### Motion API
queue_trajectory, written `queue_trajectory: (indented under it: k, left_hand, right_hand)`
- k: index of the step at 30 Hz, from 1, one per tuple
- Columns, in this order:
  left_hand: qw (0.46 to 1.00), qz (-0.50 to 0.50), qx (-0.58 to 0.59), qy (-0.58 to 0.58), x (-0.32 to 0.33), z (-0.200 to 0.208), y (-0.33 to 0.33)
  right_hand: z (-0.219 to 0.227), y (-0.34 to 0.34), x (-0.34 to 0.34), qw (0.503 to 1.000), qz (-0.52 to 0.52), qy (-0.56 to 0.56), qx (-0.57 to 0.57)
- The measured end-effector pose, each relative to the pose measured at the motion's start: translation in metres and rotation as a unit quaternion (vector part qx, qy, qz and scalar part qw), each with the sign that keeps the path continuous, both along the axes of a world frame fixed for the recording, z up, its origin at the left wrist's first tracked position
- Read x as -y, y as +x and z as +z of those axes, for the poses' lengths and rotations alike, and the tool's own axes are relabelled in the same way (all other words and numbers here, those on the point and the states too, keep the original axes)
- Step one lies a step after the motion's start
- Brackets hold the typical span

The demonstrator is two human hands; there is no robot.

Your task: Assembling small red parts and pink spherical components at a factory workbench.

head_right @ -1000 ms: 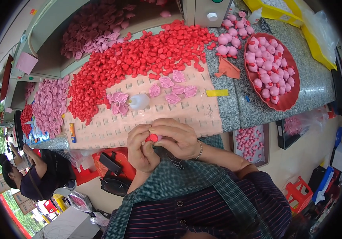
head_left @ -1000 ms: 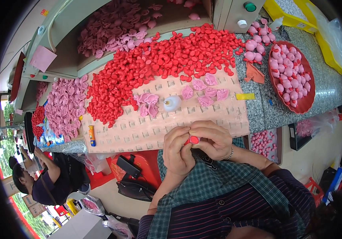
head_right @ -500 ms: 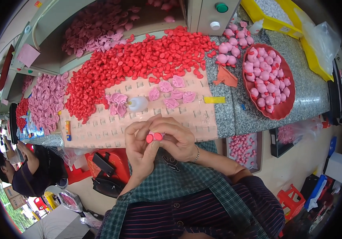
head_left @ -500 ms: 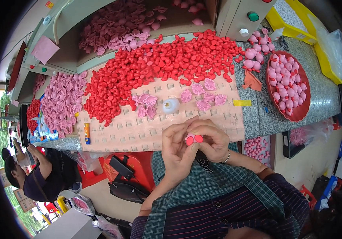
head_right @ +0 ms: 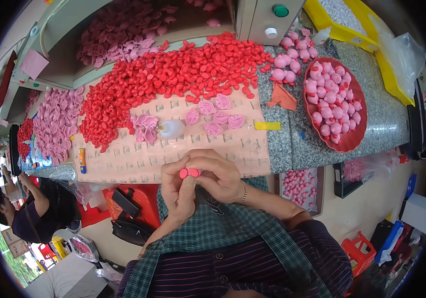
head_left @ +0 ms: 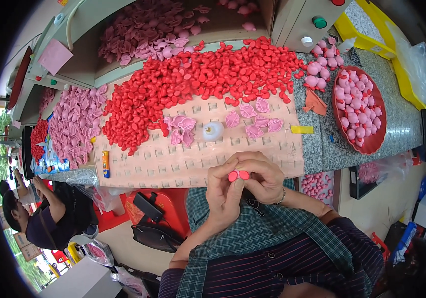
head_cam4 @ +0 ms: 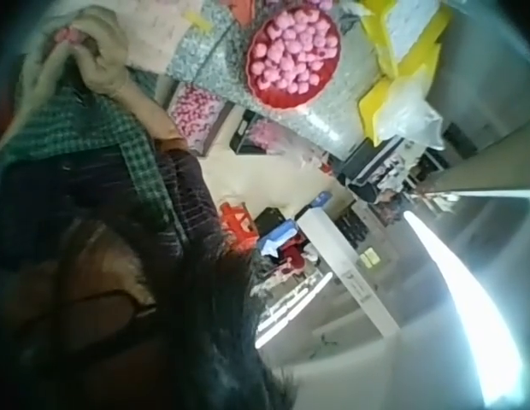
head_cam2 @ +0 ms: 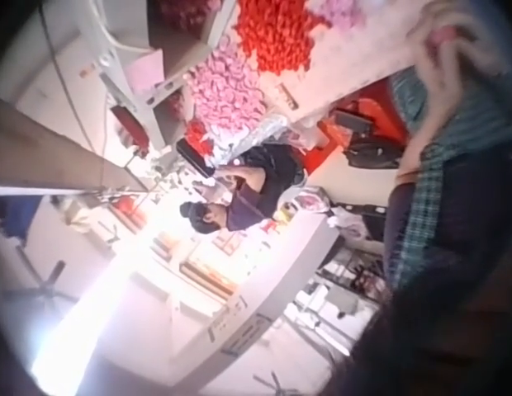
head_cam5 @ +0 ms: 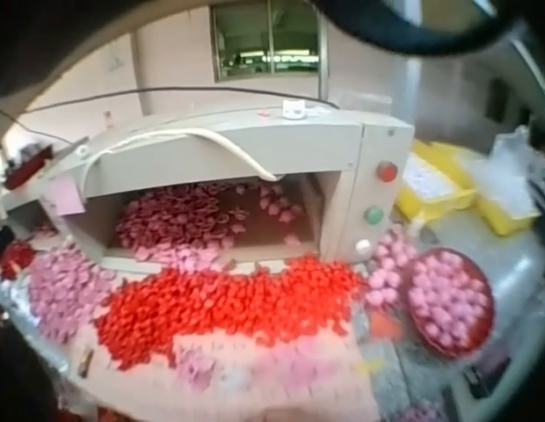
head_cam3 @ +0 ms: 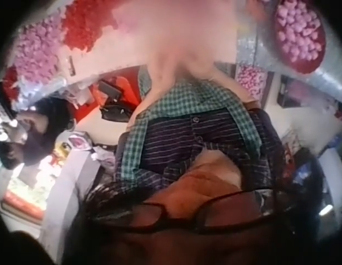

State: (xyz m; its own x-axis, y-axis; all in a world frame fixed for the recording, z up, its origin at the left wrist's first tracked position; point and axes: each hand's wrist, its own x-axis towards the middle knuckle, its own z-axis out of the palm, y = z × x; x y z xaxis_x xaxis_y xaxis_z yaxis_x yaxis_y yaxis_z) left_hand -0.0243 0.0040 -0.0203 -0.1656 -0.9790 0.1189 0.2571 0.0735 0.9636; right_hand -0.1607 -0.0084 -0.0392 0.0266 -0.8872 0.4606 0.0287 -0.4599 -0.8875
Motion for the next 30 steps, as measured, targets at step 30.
queue_trajectory:
  k: [30]
  left_hand:
    - [0.998,-0.034,-0.059,-0.006,0.001,-0.014,0.015]
  right_hand:
    - [0.0,0.004,0.004,0.993,0.09,0.034,0.065]
